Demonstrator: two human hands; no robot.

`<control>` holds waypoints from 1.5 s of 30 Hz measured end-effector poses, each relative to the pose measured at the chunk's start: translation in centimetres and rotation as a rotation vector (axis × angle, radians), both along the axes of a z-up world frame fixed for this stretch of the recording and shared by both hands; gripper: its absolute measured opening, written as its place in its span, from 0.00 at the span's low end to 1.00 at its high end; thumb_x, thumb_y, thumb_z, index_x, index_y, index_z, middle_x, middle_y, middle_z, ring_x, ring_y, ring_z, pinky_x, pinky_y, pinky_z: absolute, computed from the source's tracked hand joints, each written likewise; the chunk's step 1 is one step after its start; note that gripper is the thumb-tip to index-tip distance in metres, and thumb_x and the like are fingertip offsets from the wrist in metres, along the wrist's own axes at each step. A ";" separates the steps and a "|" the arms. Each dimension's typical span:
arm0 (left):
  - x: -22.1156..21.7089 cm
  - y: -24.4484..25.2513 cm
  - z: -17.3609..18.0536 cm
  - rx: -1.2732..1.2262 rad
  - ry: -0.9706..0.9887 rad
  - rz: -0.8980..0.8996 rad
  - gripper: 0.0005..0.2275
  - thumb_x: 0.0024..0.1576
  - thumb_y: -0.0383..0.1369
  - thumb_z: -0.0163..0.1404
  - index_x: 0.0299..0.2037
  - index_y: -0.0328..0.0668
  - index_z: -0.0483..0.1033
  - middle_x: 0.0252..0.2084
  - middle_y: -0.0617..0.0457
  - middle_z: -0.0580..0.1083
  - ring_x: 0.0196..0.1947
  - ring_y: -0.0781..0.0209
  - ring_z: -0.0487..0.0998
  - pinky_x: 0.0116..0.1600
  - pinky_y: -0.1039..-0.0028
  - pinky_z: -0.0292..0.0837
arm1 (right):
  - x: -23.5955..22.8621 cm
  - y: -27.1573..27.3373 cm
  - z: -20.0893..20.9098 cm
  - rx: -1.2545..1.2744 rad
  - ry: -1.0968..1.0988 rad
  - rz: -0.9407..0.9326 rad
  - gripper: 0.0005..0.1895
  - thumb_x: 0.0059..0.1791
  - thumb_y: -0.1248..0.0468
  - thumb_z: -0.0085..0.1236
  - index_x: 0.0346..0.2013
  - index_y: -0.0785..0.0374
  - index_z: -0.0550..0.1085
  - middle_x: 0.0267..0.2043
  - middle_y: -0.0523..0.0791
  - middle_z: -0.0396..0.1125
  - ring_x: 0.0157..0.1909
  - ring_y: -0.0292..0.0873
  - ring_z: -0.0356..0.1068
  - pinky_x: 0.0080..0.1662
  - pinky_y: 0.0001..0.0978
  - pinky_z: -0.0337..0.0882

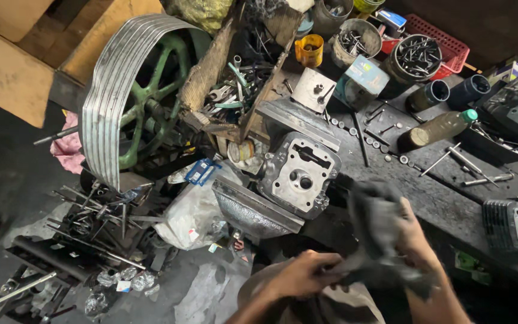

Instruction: The person cleans a metal engine part using a rag and a liquid from a bottle. They wipe the surface, apply liquid, and continue wiping to remove grime.

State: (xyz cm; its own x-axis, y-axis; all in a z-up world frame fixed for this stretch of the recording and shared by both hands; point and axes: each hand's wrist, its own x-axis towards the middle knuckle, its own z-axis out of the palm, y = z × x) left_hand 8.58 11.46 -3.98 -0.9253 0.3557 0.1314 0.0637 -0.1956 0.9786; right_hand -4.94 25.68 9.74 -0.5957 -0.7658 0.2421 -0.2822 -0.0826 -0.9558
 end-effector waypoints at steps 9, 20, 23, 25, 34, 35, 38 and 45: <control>-1.2 3.3 -4.0 0.292 -0.265 0.135 0.08 0.70 0.32 0.47 0.47 0.35 0.77 0.33 0.55 0.78 0.31 0.69 0.77 0.35 0.77 0.72 | -2.0 -8.5 -3.1 1.165 0.643 -0.024 0.14 0.48 0.58 0.55 0.44 0.62 0.75 0.45 0.59 0.70 0.40 0.57 0.73 0.42 0.51 0.71; -0.3 3.0 -5.5 0.376 -0.314 0.108 0.09 0.68 0.33 0.45 0.46 0.36 0.75 0.35 0.56 0.79 0.34 0.68 0.80 0.39 0.77 0.72 | -6.2 -1.1 -7.6 0.341 -1.113 -0.667 0.11 0.48 0.58 0.57 0.33 0.65 0.76 0.40 0.61 0.71 0.33 0.55 0.70 0.40 0.49 0.70; 0.2 3.5 -5.3 0.289 -0.358 0.104 0.10 0.70 0.35 0.47 0.47 0.35 0.76 0.34 0.56 0.77 0.32 0.68 0.78 0.36 0.78 0.70 | -5.6 -0.3 -7.9 0.534 -0.367 -0.488 0.12 0.48 0.58 0.58 0.31 0.66 0.76 0.39 0.61 0.71 0.31 0.55 0.69 0.40 0.49 0.69; 0.1 3.7 -4.9 0.261 -0.343 0.116 0.10 0.71 0.35 0.47 0.48 0.35 0.76 0.32 0.53 0.77 0.31 0.68 0.76 0.36 0.78 0.70 | -4.8 -1.4 -7.7 0.779 0.440 -0.301 0.13 0.48 0.58 0.58 0.29 0.67 0.77 0.38 0.62 0.71 0.30 0.54 0.68 0.39 0.49 0.69; -0.1 2.0 -4.4 0.208 -0.252 0.098 0.10 0.68 0.35 0.47 0.47 0.35 0.77 0.35 0.56 0.78 0.33 0.70 0.79 0.39 0.77 0.72 | -1.8 -6.7 -6.1 1.148 0.557 -0.130 0.10 0.47 0.63 0.52 0.30 0.67 0.77 0.39 0.58 0.73 0.40 0.59 0.74 0.45 0.49 0.73; 0.0 1.8 -4.3 0.235 -0.213 0.103 0.10 0.69 0.35 0.47 0.47 0.35 0.77 0.35 0.56 0.79 0.33 0.70 0.79 0.41 0.77 0.74 | -2.9 -6.5 -5.8 1.120 0.471 -0.150 0.10 0.48 0.63 0.52 0.30 0.67 0.77 0.38 0.57 0.75 0.40 0.59 0.74 0.47 0.47 0.73; 0.8 1.7 -4.3 0.059 -0.224 0.187 0.14 0.73 0.36 0.49 0.41 0.31 0.80 0.30 0.52 0.78 0.31 0.69 0.75 0.39 0.77 0.73 | -6.2 -4.6 -4.3 0.644 -0.582 -0.233 0.10 0.45 0.67 0.53 0.37 0.65 0.79 0.37 0.51 0.72 0.36 0.47 0.73 0.42 0.38 0.70; 0.5 2.1 -4.8 0.219 -0.320 0.203 0.11 0.68 0.37 0.48 0.47 0.37 0.78 0.29 0.55 0.78 0.28 0.70 0.74 0.36 0.78 0.71 | -4.3 -3.0 -4.2 0.967 0.517 -0.180 0.12 0.45 0.60 0.58 0.29 0.68 0.74 0.31 0.56 0.70 0.31 0.57 0.70 0.36 0.45 0.70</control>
